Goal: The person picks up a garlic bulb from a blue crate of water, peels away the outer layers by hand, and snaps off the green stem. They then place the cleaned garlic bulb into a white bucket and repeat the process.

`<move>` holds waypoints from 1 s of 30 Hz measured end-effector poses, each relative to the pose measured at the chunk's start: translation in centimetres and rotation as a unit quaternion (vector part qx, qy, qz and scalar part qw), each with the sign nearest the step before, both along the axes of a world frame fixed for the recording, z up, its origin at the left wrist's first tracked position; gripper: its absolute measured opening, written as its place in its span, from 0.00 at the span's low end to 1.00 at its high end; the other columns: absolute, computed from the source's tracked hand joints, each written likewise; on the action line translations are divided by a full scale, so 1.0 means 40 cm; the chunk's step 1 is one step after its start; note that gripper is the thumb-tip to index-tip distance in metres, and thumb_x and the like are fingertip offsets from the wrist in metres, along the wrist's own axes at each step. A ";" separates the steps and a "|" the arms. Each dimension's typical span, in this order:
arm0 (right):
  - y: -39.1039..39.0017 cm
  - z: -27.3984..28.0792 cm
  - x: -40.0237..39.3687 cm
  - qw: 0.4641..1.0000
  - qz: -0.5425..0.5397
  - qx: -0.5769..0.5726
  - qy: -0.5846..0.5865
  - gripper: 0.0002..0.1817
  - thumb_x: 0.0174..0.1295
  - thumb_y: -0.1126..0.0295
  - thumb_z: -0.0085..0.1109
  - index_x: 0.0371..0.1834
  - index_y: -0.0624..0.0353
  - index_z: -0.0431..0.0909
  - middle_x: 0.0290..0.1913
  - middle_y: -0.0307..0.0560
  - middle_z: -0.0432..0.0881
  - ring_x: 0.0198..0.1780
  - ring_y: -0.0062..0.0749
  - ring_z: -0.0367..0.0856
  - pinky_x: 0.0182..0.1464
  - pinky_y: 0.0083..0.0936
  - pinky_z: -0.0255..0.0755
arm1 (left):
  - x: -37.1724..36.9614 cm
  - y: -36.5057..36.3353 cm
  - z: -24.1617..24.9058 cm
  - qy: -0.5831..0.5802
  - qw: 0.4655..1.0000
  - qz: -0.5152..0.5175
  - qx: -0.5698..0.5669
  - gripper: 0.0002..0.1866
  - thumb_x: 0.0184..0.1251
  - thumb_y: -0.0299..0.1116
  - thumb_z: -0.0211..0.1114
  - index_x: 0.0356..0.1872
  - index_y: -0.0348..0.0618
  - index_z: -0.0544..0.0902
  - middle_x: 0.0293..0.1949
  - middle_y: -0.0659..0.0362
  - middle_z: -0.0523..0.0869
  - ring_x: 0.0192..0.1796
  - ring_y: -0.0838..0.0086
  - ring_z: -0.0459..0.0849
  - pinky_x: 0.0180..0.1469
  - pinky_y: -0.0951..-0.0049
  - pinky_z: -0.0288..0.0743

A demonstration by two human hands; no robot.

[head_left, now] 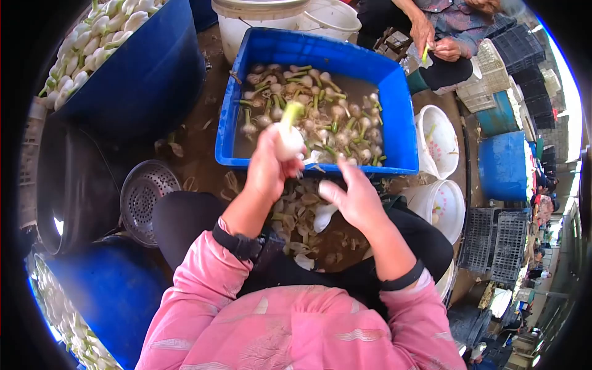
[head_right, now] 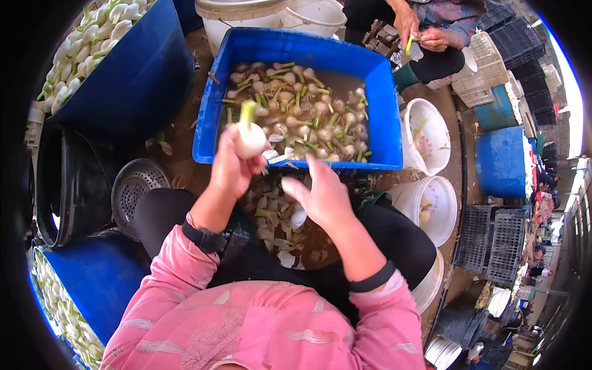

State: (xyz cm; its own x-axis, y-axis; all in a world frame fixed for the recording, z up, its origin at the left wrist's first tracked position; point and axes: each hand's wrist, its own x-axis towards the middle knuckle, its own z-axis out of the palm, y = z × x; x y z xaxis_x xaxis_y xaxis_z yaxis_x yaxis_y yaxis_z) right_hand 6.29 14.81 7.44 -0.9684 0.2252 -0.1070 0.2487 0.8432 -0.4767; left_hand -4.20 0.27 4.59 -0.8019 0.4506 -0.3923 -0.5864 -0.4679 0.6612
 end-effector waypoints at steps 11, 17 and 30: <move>0.294 0.290 0.108 0.953 -0.267 -0.122 0.074 0.09 0.52 0.67 0.53 0.27 0.63 0.76 0.24 0.41 0.78 0.24 0.20 0.74 0.26 0.18 0.67 | 0.048 0.020 -0.008 0.198 0.915 -0.219 -0.274 0.20 0.61 0.46 0.47 0.40 0.39 0.75 0.28 0.59 0.79 0.25 0.79 0.76 0.27 0.81 0.67; 0.563 0.298 0.530 0.832 -0.491 0.103 -0.238 0.18 0.49 0.55 0.57 0.28 0.61 0.80 0.26 0.47 0.79 0.28 0.28 0.75 0.35 0.24 0.68 | 0.052 0.040 0.006 0.158 0.944 -0.207 -0.203 0.16 0.63 0.40 0.49 0.44 0.40 0.73 0.29 0.65 0.75 0.27 0.86 0.71 0.25 0.88 0.62; 0.592 0.009 -0.215 0.994 -0.007 0.083 -0.072 0.10 0.48 0.75 0.54 0.36 0.58 0.74 0.28 0.51 0.78 0.35 0.37 0.78 0.38 0.27 0.71 | 0.061 0.071 -0.005 0.180 0.933 -0.217 -0.223 0.14 0.60 0.37 0.51 0.41 0.39 0.74 0.30 0.62 0.76 0.29 0.84 0.73 0.30 0.85 0.66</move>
